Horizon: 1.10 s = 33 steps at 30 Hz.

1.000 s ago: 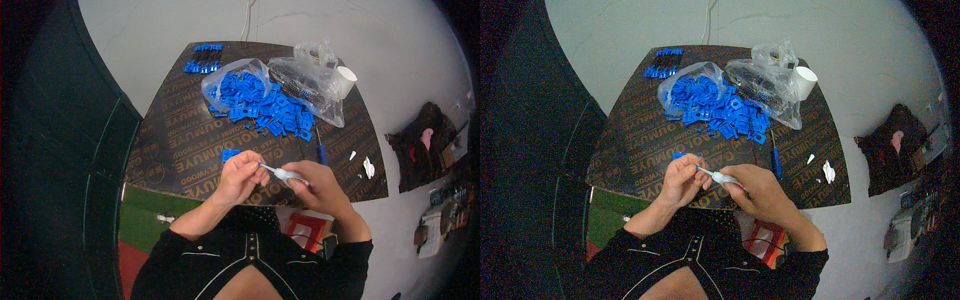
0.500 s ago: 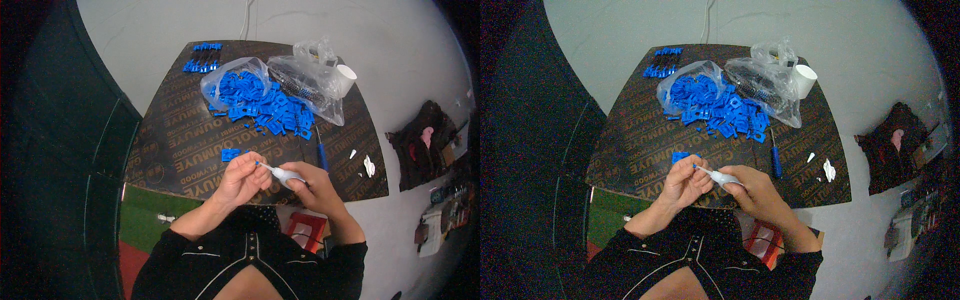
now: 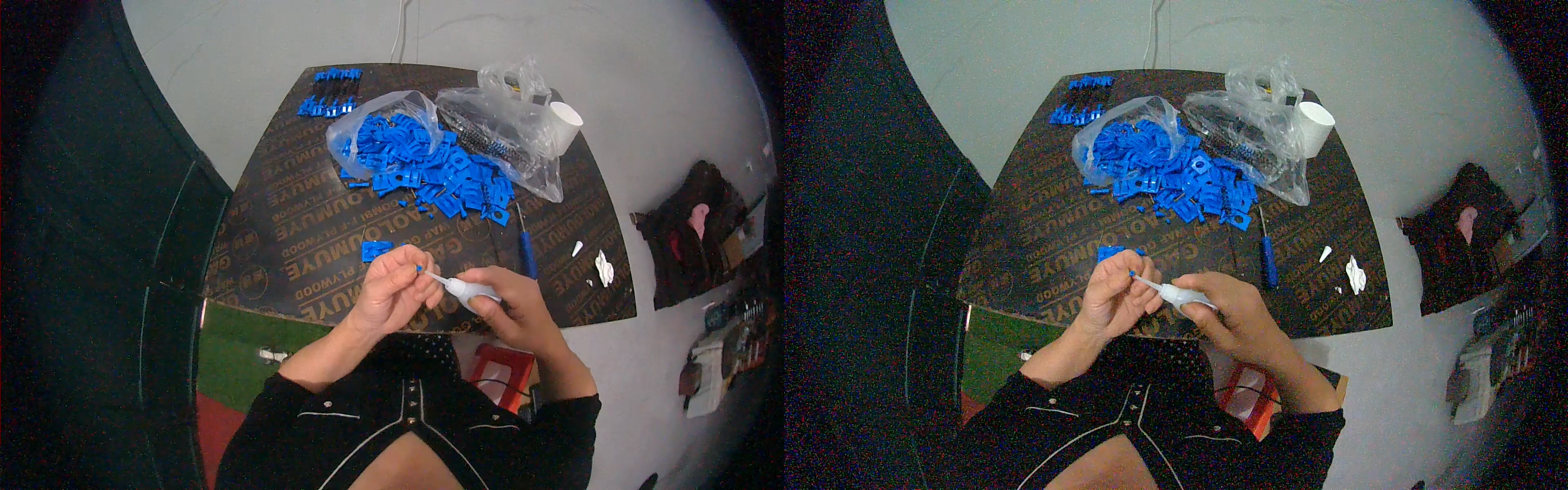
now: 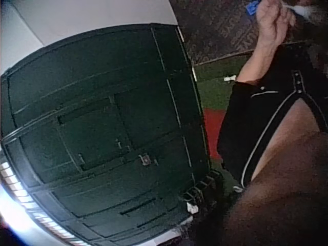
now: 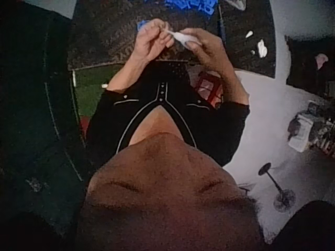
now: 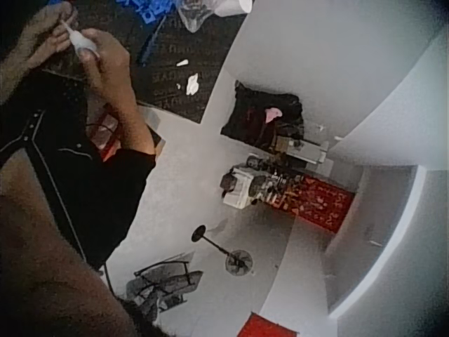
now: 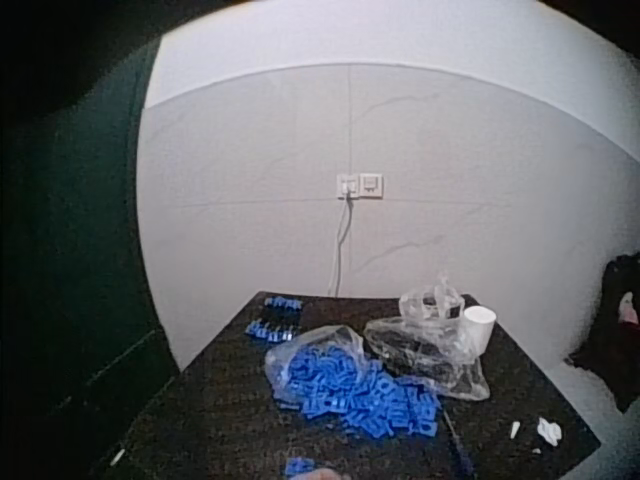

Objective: Apply glue to small blue plastic components and attach them to wires.

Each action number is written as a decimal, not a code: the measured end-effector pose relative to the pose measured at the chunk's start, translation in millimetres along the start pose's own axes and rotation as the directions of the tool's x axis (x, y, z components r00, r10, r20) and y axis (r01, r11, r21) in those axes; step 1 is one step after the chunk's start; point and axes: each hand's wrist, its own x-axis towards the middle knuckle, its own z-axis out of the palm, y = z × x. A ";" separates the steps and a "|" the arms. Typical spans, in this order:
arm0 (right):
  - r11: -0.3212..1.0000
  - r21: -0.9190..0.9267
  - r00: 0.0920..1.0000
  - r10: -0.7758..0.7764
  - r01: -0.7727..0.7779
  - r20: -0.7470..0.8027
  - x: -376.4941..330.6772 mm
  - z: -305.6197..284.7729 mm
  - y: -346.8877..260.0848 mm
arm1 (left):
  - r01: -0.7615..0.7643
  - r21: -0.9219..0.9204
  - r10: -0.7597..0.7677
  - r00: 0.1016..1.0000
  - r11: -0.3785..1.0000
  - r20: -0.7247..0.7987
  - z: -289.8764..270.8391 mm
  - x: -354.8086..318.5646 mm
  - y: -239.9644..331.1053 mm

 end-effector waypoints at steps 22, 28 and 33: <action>0.995 -0.099 1.000 -0.029 0.029 -0.001 3.6 -1.4 -5.2 | -0.083 0.093 0.083 0.997 0.992 0.012 -5.7 -2.0 0.0; 0.992 -0.118 0.999 -0.034 0.033 -0.002 4.5 -3.8 -9.3 | -0.122 0.201 0.126 0.992 0.972 -0.007 -7.2 -2.9 -0.8; 0.991 -0.130 1.000 -0.006 0.008 0.014 5.6 -8.0 -15.4 | -0.169 0.291 0.176 0.984 0.942 0.000 -8.2 -4.4 -1.2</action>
